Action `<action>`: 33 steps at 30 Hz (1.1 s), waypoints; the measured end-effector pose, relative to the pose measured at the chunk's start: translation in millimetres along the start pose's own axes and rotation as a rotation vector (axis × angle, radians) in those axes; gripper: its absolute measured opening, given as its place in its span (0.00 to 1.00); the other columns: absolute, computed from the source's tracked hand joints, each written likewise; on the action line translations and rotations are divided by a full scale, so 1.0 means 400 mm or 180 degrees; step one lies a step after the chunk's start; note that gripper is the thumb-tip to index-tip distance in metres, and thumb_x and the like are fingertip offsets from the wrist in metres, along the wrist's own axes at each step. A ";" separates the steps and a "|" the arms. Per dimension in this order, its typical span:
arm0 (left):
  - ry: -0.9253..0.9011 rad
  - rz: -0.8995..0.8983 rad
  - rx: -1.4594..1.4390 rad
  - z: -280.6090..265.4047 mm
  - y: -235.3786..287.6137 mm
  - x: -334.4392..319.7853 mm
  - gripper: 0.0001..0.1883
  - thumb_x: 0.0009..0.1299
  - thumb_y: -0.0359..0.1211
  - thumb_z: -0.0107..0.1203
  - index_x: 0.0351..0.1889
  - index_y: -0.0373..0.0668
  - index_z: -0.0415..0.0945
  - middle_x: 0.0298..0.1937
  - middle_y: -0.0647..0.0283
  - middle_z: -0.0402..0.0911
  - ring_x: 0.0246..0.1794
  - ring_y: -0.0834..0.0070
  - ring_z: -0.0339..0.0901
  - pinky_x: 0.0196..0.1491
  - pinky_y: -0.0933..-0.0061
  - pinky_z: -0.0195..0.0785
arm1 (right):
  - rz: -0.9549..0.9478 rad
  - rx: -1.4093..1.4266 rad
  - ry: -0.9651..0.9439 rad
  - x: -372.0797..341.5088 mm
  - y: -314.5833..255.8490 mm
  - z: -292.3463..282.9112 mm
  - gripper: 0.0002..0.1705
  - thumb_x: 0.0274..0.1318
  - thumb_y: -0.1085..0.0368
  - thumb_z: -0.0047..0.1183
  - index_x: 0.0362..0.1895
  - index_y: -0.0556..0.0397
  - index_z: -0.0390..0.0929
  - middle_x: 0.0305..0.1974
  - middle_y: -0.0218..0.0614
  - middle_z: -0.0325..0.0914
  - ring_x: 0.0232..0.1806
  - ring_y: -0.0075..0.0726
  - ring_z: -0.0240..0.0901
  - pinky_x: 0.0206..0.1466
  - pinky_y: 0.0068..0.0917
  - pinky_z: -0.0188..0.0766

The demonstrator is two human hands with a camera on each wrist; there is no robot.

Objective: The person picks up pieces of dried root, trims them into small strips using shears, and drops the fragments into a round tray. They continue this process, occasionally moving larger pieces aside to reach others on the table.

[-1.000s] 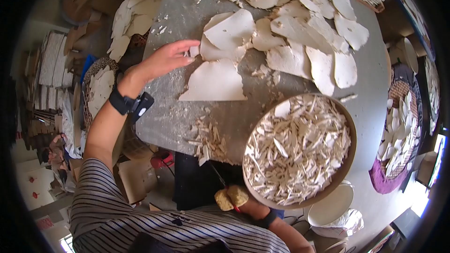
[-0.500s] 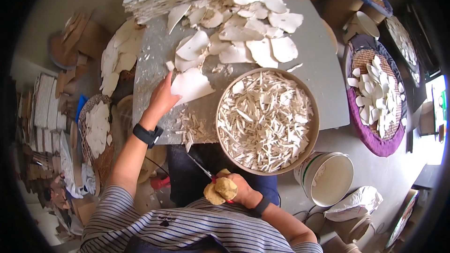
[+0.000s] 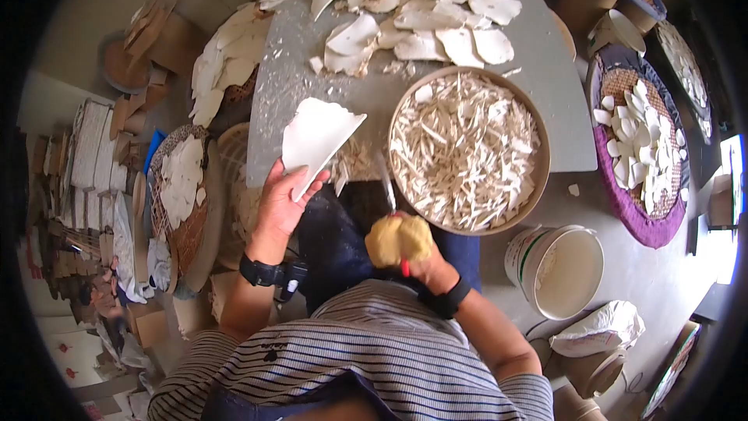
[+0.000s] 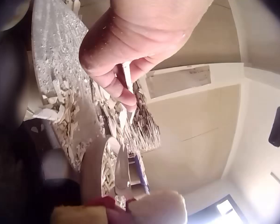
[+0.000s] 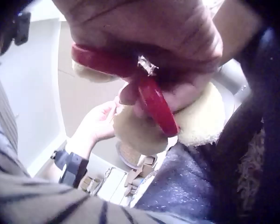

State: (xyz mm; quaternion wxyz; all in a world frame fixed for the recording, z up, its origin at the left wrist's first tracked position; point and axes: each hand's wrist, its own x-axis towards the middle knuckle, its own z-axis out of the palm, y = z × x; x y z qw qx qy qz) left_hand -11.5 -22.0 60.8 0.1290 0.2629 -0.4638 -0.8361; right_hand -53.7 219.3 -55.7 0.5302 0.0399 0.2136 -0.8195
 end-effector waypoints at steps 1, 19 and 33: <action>0.0029 0.0007 0.0055 0.008 -0.014 -0.021 0.20 0.62 0.26 0.51 0.53 0.40 0.62 0.45 0.53 0.76 0.40 0.61 0.79 0.38 0.74 0.75 | -0.0321 -0.1283 -0.0276 -0.005 -0.011 0.026 0.25 0.47 0.52 0.56 0.47 0.51 0.69 0.46 0.37 0.72 0.50 0.40 0.68 0.57 0.38 0.63; 0.0583 0.0510 -0.0401 0.084 -0.132 -0.095 0.20 0.64 0.28 0.53 0.53 0.37 0.63 0.41 0.57 0.76 0.34 0.71 0.78 0.37 0.77 0.75 | -0.1187 -0.4392 0.0003 -0.010 -0.060 0.100 0.17 0.58 0.64 0.43 0.52 0.52 0.67 0.49 0.36 0.71 0.52 0.36 0.66 0.58 0.29 0.61; -0.0146 0.0709 -0.1243 0.196 -0.180 -0.099 0.20 0.70 0.36 0.47 0.57 0.39 0.62 0.55 0.62 0.68 0.57 0.72 0.65 0.62 0.66 0.56 | -0.0977 -0.3009 0.0175 -0.020 -0.053 0.075 0.24 0.56 0.63 0.51 0.56 0.49 0.63 0.52 0.33 0.68 0.53 0.30 0.65 0.58 0.27 0.62</action>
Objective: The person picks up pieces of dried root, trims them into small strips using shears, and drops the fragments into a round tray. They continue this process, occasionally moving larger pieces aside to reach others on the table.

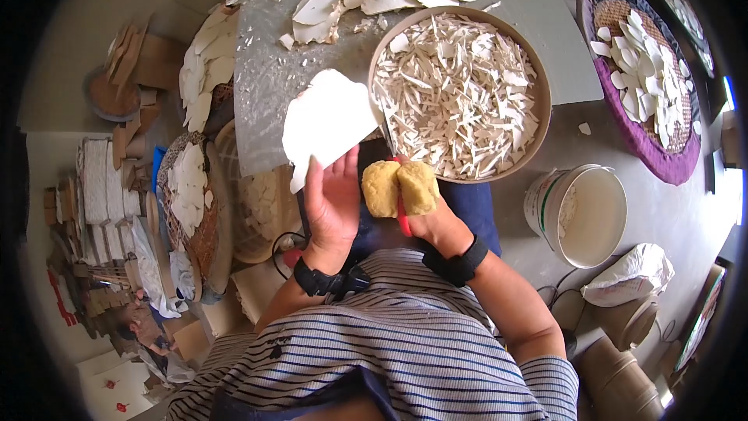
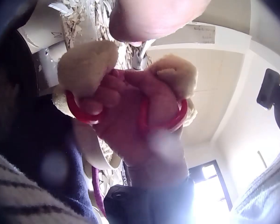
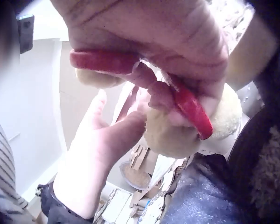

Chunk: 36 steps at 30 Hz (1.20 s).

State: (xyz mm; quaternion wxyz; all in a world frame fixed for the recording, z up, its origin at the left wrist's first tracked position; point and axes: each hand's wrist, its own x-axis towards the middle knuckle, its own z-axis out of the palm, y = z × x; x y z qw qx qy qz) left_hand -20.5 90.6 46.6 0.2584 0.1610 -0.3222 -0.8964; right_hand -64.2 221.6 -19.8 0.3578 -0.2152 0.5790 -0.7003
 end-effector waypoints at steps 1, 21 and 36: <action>0.0095 -0.0190 -0.0002 -0.003 -0.002 0.006 0.18 0.70 0.34 0.47 0.55 0.39 0.63 0.53 0.61 0.70 0.53 0.72 0.69 0.57 0.66 0.63 | -0.0020 -0.0140 0.0003 -0.001 -0.001 0.007 0.23 0.57 0.62 0.50 0.57 0.49 0.63 0.52 0.34 0.68 0.53 0.30 0.66 0.58 0.28 0.62; 0.0385 -0.0745 0.1479 -0.032 0.020 0.093 0.21 0.63 0.33 0.54 0.52 0.34 0.66 0.39 0.54 0.78 0.34 0.67 0.80 0.33 0.77 0.75 | 0.0088 0.1482 -0.0251 -0.005 0.029 0.005 0.15 0.59 0.69 0.46 0.50 0.54 0.63 0.45 0.35 0.71 0.47 0.31 0.70 0.52 0.29 0.68; 0.0352 -0.1052 0.1378 -0.064 0.050 0.096 0.19 0.64 0.30 0.53 0.51 0.31 0.66 0.38 0.50 0.79 0.30 0.64 0.81 0.29 0.76 0.77 | 0.0160 0.2034 -0.0140 -0.007 0.075 0.012 0.15 0.58 0.72 0.44 0.50 0.52 0.62 0.44 0.35 0.69 0.46 0.31 0.69 0.52 0.29 0.68</action>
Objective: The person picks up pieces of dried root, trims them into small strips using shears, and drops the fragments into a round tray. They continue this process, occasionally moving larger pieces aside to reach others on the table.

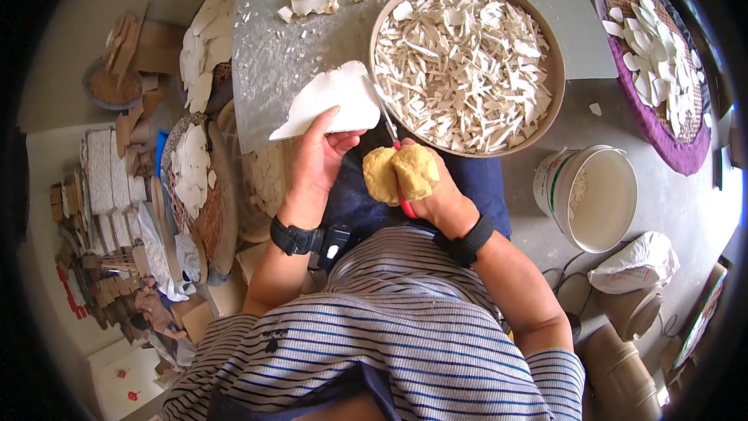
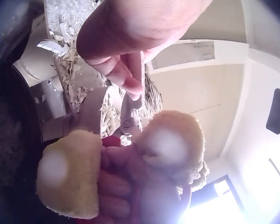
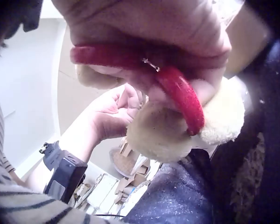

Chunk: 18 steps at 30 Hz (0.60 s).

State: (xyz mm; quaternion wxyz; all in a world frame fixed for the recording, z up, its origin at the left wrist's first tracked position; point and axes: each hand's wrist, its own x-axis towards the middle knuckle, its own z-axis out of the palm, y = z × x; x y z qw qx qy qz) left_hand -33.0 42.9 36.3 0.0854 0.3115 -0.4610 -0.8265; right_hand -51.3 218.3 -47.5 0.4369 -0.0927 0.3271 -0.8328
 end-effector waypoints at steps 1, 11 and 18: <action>-0.0013 -0.0024 0.0005 -0.002 0.001 -0.001 0.19 0.64 0.31 0.53 0.51 0.32 0.66 0.38 0.51 0.79 0.31 0.65 0.81 0.29 0.76 0.76 | 0.0031 -0.0484 0.0018 0.000 -0.005 0.005 0.15 0.58 0.72 0.44 0.50 0.52 0.62 0.44 0.36 0.69 0.46 0.31 0.69 0.51 0.28 0.68; -0.0048 -0.0304 0.0086 -0.032 -0.009 -0.023 0.18 0.62 0.31 0.54 0.49 0.33 0.68 0.35 0.52 0.80 0.29 0.65 0.81 0.28 0.75 0.76 | -0.0334 -0.0586 -0.0267 0.021 0.018 0.006 0.16 0.58 0.72 0.45 0.51 0.54 0.61 0.46 0.36 0.71 0.47 0.31 0.70 0.52 0.28 0.69; 0.0053 -0.0250 0.0233 -0.071 -0.001 -0.037 0.19 0.62 0.31 0.54 0.51 0.36 0.67 0.36 0.55 0.80 0.31 0.67 0.81 0.29 0.76 0.76 | -0.0019 0.0377 -0.0179 0.023 0.012 0.029 0.11 0.58 0.71 0.45 0.46 0.55 0.67 0.42 0.36 0.73 0.43 0.32 0.73 0.48 0.28 0.71</action>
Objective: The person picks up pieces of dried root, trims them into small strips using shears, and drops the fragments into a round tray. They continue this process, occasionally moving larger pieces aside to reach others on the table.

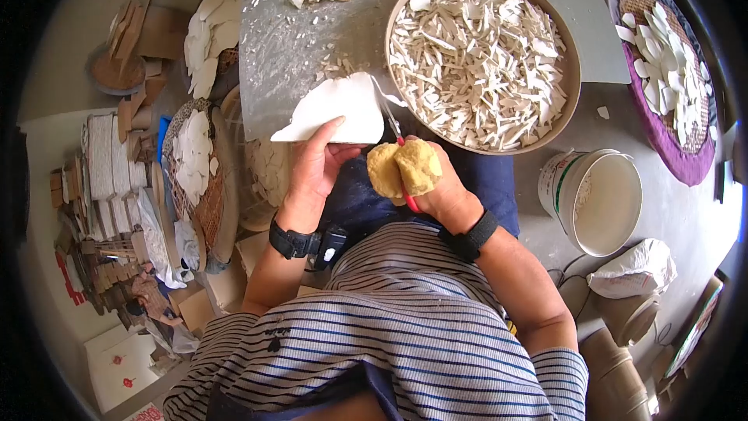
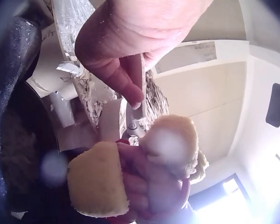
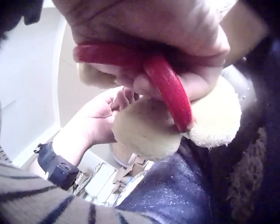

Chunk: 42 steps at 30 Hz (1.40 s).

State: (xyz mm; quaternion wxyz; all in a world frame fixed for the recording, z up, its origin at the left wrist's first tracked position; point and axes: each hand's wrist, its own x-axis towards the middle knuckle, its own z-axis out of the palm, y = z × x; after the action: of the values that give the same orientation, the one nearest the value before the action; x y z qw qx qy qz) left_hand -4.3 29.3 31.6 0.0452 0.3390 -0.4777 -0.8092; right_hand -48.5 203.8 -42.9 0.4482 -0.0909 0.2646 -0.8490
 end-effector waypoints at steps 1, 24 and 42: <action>0.0012 0.0039 -0.0008 -0.004 0.001 -0.003 0.19 0.62 0.31 0.54 0.51 0.35 0.67 0.36 0.55 0.80 0.30 0.67 0.81 0.29 0.76 0.76 | -0.0049 -0.0474 0.0146 0.000 -0.003 0.011 0.08 0.57 0.70 0.46 0.42 0.55 0.69 0.40 0.36 0.75 0.41 0.31 0.74 0.45 0.28 0.72; -0.0136 0.0029 -0.0001 -0.067 0.034 0.002 0.23 0.59 0.29 0.58 0.53 0.36 0.66 0.40 0.57 0.77 0.32 0.70 0.80 0.26 0.74 0.78 | 0.0365 -0.1248 0.0041 0.029 0.029 0.001 0.20 0.55 0.62 0.51 0.52 0.54 0.64 0.45 0.38 0.72 0.50 0.32 0.68 0.56 0.28 0.63; 0.0715 0.1969 0.1114 -0.091 -0.063 0.058 0.36 0.65 0.23 0.49 0.68 0.38 0.40 0.61 0.54 0.59 0.57 0.71 0.63 0.54 0.72 0.63 | -0.0699 -0.4978 -0.0781 0.029 -0.016 0.032 0.20 0.46 0.67 0.57 0.46 0.55 0.69 0.38 0.39 0.75 0.41 0.40 0.73 0.47 0.30 0.69</action>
State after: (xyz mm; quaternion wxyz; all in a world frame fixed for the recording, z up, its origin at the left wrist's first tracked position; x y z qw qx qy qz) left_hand 5.8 6.7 -11.7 0.2811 0.2680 -0.6807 -0.6211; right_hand -54.8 192.8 -29.9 0.1943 -0.4972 0.7217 -0.4406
